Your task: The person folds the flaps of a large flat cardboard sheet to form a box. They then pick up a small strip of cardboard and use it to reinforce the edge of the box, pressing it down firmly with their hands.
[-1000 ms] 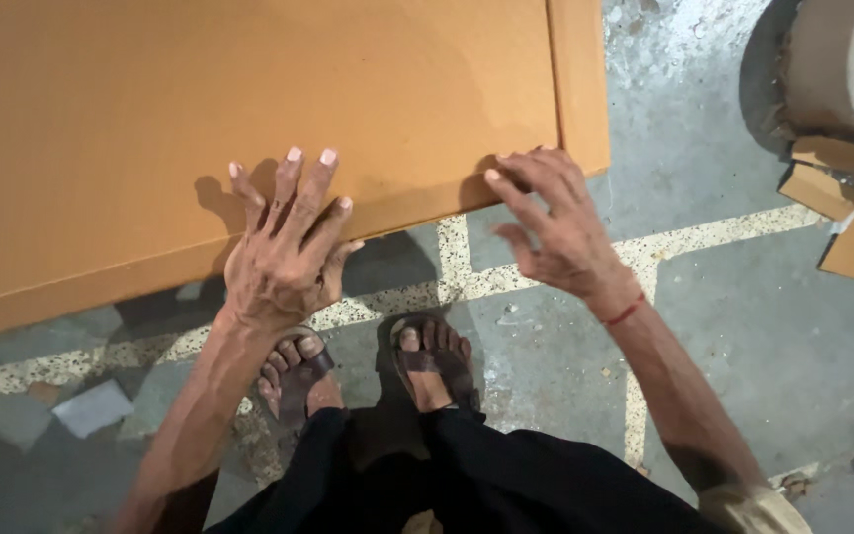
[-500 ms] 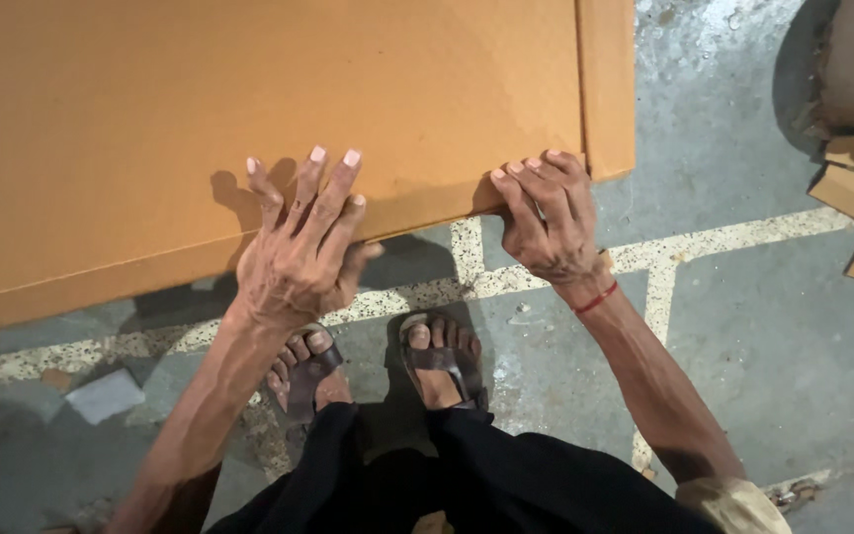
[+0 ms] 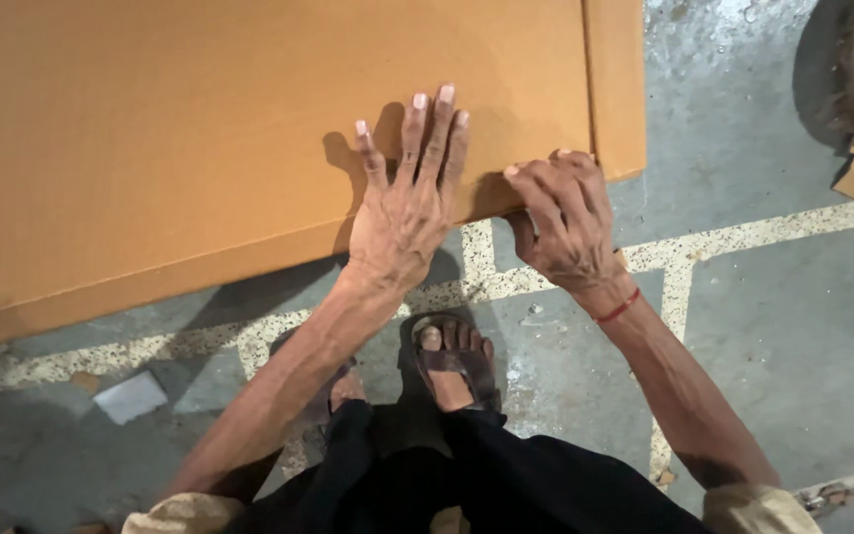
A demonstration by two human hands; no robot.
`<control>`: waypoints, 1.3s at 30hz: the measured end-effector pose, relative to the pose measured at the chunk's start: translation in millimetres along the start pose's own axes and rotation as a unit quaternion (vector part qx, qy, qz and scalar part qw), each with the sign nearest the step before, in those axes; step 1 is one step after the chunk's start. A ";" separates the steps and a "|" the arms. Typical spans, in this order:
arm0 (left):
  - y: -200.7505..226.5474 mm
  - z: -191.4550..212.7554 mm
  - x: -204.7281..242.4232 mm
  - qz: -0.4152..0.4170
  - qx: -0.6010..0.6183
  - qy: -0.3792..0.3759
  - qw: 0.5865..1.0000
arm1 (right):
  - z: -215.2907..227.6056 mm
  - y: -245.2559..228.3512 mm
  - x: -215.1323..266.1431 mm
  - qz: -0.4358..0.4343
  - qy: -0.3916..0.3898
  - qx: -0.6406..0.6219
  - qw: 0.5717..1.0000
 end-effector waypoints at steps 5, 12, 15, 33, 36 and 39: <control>-0.2 -10.4 -2.5 0.003 0.005 -0.047 0.999 | -16.2 31.8 -13.7 -0.060 -0.158 0.006 0.986; -1.8 -10.2 -5.7 0.006 0.004 -0.049 0.999 | -38.1 29.1 -38.5 -0.064 -0.195 -0.015 0.979; -0.4 -8.8 -5.1 0.003 0.000 -0.044 0.999 | -49.3 18.4 -47.2 0.026 -0.212 0.099 0.972; -0.2 3.7 -7.3 -0.003 0.002 -0.045 0.999 | -38.0 15.1 -55.1 0.042 -0.221 -0.002 0.974; -1.2 6.9 -6.1 0.001 -0.015 -0.038 0.999 | -39.7 13.7 -55.3 0.049 -0.257 0.021 0.965; -0.9 9.8 -6.3 0.000 -0.019 -0.030 0.999 | -47.4 18.2 -52.5 0.092 -0.352 0.131 0.922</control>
Point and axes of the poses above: each hand's wrist, its own x-axis away from the middle knuckle, its own z-axis out of the back of the hand, y = z × x, the point moved 9 cm from there along -x, towards the middle knuckle, and after that the axes turned 10 degrees about z, right-handed, at the moved point
